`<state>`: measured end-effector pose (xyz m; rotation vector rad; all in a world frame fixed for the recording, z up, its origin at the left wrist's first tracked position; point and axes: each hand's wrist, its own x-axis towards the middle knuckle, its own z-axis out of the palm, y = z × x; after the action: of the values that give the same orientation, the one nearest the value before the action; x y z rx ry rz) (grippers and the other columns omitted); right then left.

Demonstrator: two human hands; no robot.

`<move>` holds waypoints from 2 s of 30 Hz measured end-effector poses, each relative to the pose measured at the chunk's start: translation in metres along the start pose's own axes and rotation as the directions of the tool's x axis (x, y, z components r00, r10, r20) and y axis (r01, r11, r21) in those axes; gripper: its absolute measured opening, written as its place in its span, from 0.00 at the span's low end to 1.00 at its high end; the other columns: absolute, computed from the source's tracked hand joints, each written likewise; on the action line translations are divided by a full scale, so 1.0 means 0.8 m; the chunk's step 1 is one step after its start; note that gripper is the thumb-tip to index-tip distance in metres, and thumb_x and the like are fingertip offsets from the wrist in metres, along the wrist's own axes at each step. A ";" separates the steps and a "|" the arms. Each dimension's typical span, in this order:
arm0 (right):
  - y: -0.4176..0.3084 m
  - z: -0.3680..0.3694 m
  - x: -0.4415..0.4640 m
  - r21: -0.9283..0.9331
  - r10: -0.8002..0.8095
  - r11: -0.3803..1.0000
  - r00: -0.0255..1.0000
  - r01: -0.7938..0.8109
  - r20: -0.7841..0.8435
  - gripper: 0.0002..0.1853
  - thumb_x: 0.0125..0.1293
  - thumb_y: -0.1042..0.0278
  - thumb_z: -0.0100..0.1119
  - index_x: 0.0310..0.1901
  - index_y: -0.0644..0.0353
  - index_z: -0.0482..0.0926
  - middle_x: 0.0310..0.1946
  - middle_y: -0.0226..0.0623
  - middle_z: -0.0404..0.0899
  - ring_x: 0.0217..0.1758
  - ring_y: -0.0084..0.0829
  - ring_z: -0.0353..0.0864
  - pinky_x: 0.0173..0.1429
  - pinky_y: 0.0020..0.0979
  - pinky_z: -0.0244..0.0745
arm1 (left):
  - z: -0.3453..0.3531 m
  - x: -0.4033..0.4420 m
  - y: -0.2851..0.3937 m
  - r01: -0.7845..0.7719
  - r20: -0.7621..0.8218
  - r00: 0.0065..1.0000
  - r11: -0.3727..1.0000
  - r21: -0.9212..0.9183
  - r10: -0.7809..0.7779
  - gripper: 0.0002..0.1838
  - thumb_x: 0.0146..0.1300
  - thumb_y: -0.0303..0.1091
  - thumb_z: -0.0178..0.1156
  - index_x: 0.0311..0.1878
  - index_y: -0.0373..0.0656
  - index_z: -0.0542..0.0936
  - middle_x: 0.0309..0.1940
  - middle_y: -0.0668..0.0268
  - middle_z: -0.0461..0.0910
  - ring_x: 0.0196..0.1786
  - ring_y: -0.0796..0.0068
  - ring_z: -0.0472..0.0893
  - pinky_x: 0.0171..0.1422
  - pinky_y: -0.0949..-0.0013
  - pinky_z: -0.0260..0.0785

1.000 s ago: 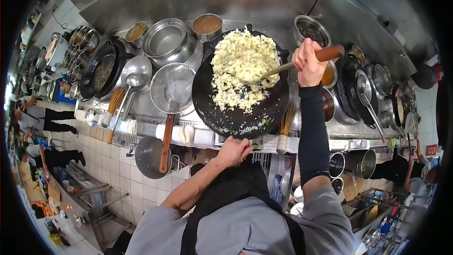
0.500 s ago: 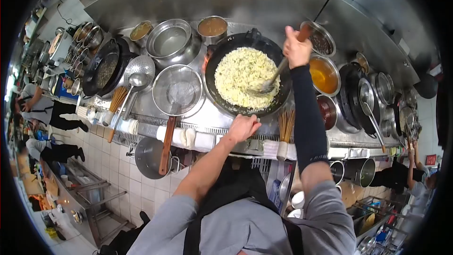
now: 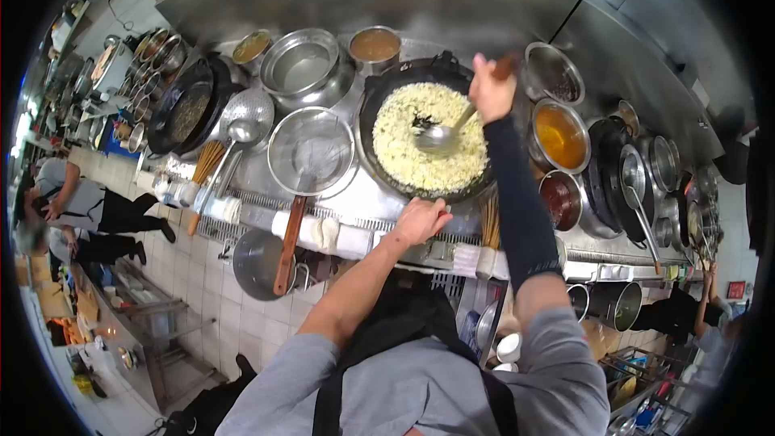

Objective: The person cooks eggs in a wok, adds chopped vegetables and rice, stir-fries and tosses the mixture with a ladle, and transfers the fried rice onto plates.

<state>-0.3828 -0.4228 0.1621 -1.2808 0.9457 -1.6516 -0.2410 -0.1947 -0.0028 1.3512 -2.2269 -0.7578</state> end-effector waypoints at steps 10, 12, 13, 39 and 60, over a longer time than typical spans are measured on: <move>0.003 0.018 0.047 -0.247 -0.103 0.965 0.994 0.088 -0.047 0.25 0.75 0.60 0.72 0.24 0.68 0.75 0.17 0.30 0.74 0.23 0.25 0.67 0.33 0.39 0.68 | -0.002 -0.014 0.005 0.019 0.042 0.999 0.999 -0.038 -0.017 0.16 0.80 0.48 0.60 0.42 0.45 0.79 0.29 0.62 0.87 0.40 0.52 0.87 0.56 0.51 0.71; -0.019 0.039 0.040 -0.113 -0.197 0.977 0.964 0.179 -0.180 0.26 0.77 0.61 0.71 0.21 0.62 0.74 0.16 0.27 0.73 0.20 0.22 0.68 0.29 0.33 0.66 | -0.003 -0.009 0.004 -0.003 -0.023 1.000 0.999 -0.045 0.002 0.15 0.79 0.47 0.60 0.42 0.45 0.79 0.29 0.62 0.87 0.40 0.52 0.87 0.56 0.52 0.71; -0.023 0.043 0.023 0.010 -0.199 0.978 0.952 0.206 -0.234 0.26 0.78 0.61 0.70 0.20 0.59 0.73 0.16 0.26 0.72 0.19 0.20 0.69 0.27 0.31 0.64 | -0.002 -0.016 0.007 -0.007 -0.042 0.999 0.998 -0.055 0.005 0.15 0.79 0.47 0.61 0.42 0.44 0.79 0.29 0.62 0.87 0.40 0.52 0.87 0.56 0.52 0.72; -0.101 0.038 -0.172 -0.120 -0.152 0.981 0.988 0.150 -0.015 0.24 0.80 0.71 0.64 0.24 0.52 0.67 0.17 0.18 0.65 0.17 0.17 0.62 0.24 0.27 0.57 | 0.003 -0.014 0.013 0.013 -0.158 0.987 0.998 0.066 -0.002 0.13 0.78 0.44 0.61 0.44 0.43 0.80 0.36 0.56 0.87 0.45 0.49 0.86 0.60 0.49 0.68; -0.057 -0.146 -0.102 -0.016 0.063 0.998 0.978 -0.061 0.197 0.20 0.81 0.67 0.62 0.26 0.57 0.73 0.21 0.25 0.73 0.25 0.19 0.72 0.35 0.28 0.69 | 0.017 -0.022 0.013 0.015 -0.161 0.987 1.000 0.011 -0.013 0.12 0.78 0.42 0.60 0.39 0.45 0.79 0.30 0.58 0.86 0.41 0.51 0.86 0.57 0.49 0.68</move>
<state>-0.4920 -0.3215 0.1509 -1.3797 0.8656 -1.4433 -0.2486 -0.1721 -0.0077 1.3844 -2.1011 -0.6171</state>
